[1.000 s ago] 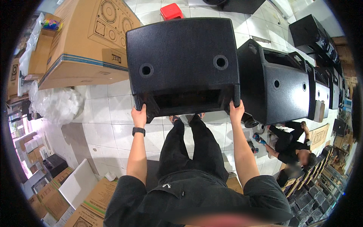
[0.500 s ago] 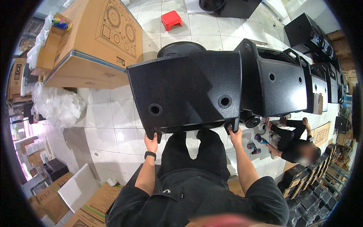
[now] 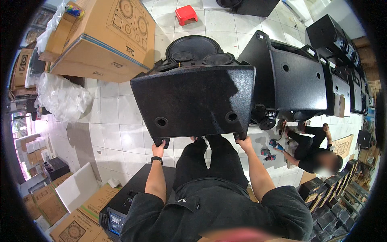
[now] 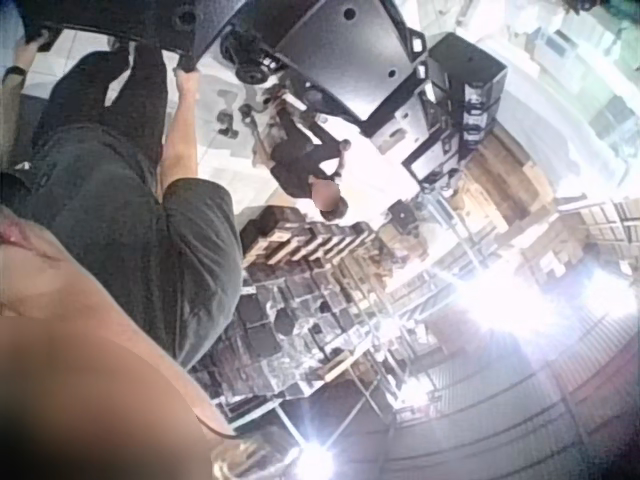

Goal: The person unpacks a large cardboard box and removes a speaker enclosure. They lift and rotate the enclosure to inspect the speaker cones and then place it on the floor. The person continues to handle the speaker, checking the cones and positioning the unit.

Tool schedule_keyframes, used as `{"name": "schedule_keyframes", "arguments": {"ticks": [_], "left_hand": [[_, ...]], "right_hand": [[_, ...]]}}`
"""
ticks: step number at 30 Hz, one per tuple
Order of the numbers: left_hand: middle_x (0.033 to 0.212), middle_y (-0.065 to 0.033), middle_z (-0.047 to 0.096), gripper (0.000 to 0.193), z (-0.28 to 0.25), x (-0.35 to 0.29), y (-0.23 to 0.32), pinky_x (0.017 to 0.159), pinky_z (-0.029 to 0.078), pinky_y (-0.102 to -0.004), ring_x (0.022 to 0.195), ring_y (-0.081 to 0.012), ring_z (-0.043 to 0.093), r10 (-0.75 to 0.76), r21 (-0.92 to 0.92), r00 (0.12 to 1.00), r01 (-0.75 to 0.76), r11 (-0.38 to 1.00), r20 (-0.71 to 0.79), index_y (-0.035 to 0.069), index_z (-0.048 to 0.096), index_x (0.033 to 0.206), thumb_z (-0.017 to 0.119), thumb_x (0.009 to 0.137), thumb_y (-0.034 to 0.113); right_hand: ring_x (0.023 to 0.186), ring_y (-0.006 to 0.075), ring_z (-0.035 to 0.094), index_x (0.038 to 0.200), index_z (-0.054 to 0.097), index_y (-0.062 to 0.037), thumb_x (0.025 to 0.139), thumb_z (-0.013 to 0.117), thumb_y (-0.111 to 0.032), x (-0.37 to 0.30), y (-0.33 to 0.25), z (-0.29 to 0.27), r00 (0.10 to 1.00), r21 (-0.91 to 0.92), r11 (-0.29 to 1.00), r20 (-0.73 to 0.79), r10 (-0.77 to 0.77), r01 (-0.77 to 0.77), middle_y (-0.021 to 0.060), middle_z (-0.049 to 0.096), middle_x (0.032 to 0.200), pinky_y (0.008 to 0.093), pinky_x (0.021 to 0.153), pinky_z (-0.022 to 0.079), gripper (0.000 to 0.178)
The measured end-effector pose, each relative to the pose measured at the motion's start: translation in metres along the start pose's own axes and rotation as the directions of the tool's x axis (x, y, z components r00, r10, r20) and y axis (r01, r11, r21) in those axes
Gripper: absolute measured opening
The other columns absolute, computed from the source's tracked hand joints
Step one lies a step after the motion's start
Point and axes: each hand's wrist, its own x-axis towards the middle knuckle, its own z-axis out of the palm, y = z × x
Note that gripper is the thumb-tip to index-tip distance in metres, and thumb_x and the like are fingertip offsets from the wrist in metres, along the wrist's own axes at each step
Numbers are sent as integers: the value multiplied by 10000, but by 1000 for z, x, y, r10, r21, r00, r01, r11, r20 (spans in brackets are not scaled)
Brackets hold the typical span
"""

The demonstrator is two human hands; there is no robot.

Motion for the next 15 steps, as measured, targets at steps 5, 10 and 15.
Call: {"name": "schedule_keyframes", "arguments": {"ticks": [5, 10, 15], "left_hand": [[997, -58, 741, 268, -2, -15, -34, 833, 512, -309, 879, -154, 665, -22, -61, 1000, 21, 998, -10, -18, 707, 1058, 794, 829, 91], [1021, -63, 737, 286, 11, -57, -71, 850, 513, -314, 911, -161, 668, -38, -129, 998, 33, 991, -43, -4, 695, 1090, 786, 830, 71], [1051, -72, 733, 324, 37, -122, -106, 902, 504, -327, 950, -173, 673, -91, -203, 994, 78, 976, -54, -3, 679, 1132, 764, 821, 30]], "right_hand": [[883, 293, 719, 990, 695, 69, 671, 839, -224, 2, 42, 15, 998, 36, 999, -48, -26, 28, 194, 737, 923, 394, 806, 547, 456], [731, 240, 713, 980, 690, 63, 696, 835, -223, 5, 78, 6, 999, 72, 997, 28, -35, 32, 158, 731, 866, 375, 680, 556, 429], [653, 211, 686, 870, 705, 34, 736, 796, -212, 24, 125, -15, 997, 45, 996, 30, -75, 74, 124, 705, 724, 373, 621, 532, 295]]}}
